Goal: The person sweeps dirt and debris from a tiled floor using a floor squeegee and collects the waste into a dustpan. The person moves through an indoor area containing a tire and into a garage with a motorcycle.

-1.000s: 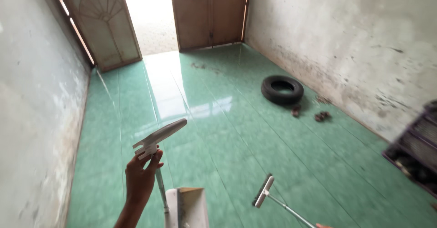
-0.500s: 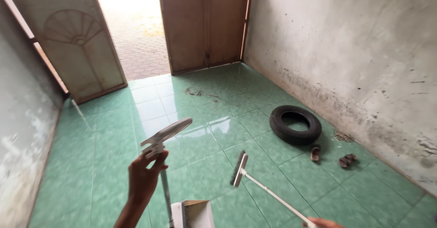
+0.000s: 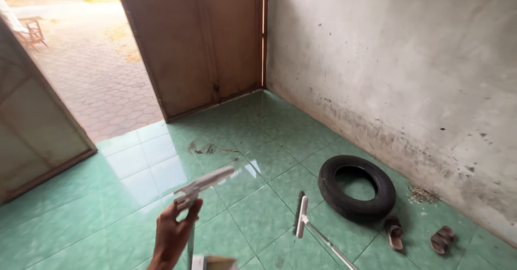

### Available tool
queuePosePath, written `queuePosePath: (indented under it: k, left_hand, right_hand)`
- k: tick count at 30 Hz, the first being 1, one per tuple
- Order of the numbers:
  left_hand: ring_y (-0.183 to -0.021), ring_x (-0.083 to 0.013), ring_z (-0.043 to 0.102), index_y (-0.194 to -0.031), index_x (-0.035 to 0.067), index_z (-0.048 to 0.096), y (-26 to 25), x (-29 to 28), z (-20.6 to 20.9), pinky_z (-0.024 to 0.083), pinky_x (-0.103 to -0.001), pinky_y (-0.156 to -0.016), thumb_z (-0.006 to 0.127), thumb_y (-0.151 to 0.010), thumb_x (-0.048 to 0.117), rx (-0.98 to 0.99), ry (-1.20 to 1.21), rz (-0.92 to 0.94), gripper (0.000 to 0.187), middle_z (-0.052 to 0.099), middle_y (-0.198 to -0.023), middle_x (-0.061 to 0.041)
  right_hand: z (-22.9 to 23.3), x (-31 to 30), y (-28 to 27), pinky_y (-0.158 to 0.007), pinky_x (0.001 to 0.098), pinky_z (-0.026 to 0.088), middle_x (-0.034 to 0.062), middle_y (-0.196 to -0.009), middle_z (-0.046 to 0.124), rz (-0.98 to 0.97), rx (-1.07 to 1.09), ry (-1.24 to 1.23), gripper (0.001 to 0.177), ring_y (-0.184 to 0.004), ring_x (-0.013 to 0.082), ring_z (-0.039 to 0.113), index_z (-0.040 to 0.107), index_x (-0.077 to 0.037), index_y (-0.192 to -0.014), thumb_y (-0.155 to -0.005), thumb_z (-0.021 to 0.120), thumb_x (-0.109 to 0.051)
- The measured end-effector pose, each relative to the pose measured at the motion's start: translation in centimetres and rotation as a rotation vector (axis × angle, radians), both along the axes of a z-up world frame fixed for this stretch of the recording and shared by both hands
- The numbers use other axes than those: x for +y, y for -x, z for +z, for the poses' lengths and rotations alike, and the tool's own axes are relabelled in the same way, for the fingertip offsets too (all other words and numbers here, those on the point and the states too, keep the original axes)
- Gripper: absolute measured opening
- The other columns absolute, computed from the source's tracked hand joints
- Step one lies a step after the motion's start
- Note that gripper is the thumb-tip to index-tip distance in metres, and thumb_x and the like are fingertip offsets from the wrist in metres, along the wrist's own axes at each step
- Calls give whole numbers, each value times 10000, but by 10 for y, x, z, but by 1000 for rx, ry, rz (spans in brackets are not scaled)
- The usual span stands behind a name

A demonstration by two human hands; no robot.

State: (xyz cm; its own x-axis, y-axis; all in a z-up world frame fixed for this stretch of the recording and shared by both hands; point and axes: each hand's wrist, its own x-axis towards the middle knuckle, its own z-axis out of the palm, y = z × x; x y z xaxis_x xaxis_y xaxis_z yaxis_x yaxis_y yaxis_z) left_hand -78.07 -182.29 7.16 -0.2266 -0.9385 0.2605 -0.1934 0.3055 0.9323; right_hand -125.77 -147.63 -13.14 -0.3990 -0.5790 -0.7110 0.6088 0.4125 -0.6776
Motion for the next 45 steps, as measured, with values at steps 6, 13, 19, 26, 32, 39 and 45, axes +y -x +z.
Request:
queuePosePath:
  k: [6, 13, 19, 26, 32, 39, 45]
  left_hand:
    - [-772, -189, 699, -1098, -3, 771, 134, -178, 14, 578, -344, -689, 771, -906, 316, -129, -3, 58, 373, 779, -857, -118]
    - [-752, -142, 721, -1107, -1, 765, 301, -367, -11, 580, -321, -683, 786, -888, 294, -42, 8, -35, 368, 767, -865, -88]
    - [-738, -154, 734, -1124, 14, 767, 444, -526, -35, 570, -309, -698, 768, -904, 277, -141, 6, -76, 344, 778, -879, -77]
    - [-800, -140, 688, -1141, 6, 764, 573, -675, -19, 586, -315, -723, 761, -935, 204, -56, -94, -123, 286, 768, -947, -64]
    - [-884, -111, 675, -1159, -10, 747, 651, -775, -24, 632, -305, -773, 745, -930, 176, -45, -155, -87, 295, 747, -1021, -53]
    - [-881, -139, 664, -1144, -40, 747, 707, -855, -14, 545, -312, -791, 755, -934, 102, -224, -144, 53, 253, 729, -1019, -81]
    - [-958, -142, 668, -1208, -72, 703, 712, -900, -15, 601, -308, -844, 714, -965, 22, -70, -172, 159, 261, 707, -1096, -87]
  right_hand:
    - [3, -161, 124, -526, 335, 465, 140, -804, 717, 9, 3, -35, 241, -588, 209, 627, 695, 13, -1096, -930, 662, -158]
    - [-26, -266, 255, -487, 335, 456, 150, -779, 720, 124, 109, -94, 251, -535, 209, 616, 708, 14, -1094, -905, 690, -151]
    - [-39, -379, 368, -454, 357, 468, 121, -815, 729, 321, 413, -403, 239, -512, 208, 635, 710, -33, -1126, -917, 650, -132]
    - [-18, -528, 520, -440, 407, 375, 162, -839, 668, 220, 448, -617, 240, -522, 229, 534, 660, -57, -1173, -965, 609, -165]
    - [-86, -696, 605, -825, 486, 574, 207, -940, 749, 748, 1105, -794, 199, -932, 395, 716, 723, -58, -978, -840, 639, -174]
    - [-98, -952, 536, -873, 470, 600, 335, -1012, 685, 1235, 860, -617, 200, -1052, 431, 695, 722, 63, -953, -786, 662, -30]
    - [-90, -1113, 548, -544, 425, 558, 236, -723, 710, 885, 501, -413, 204, -623, 320, 736, 684, 111, -939, -796, 646, -30]
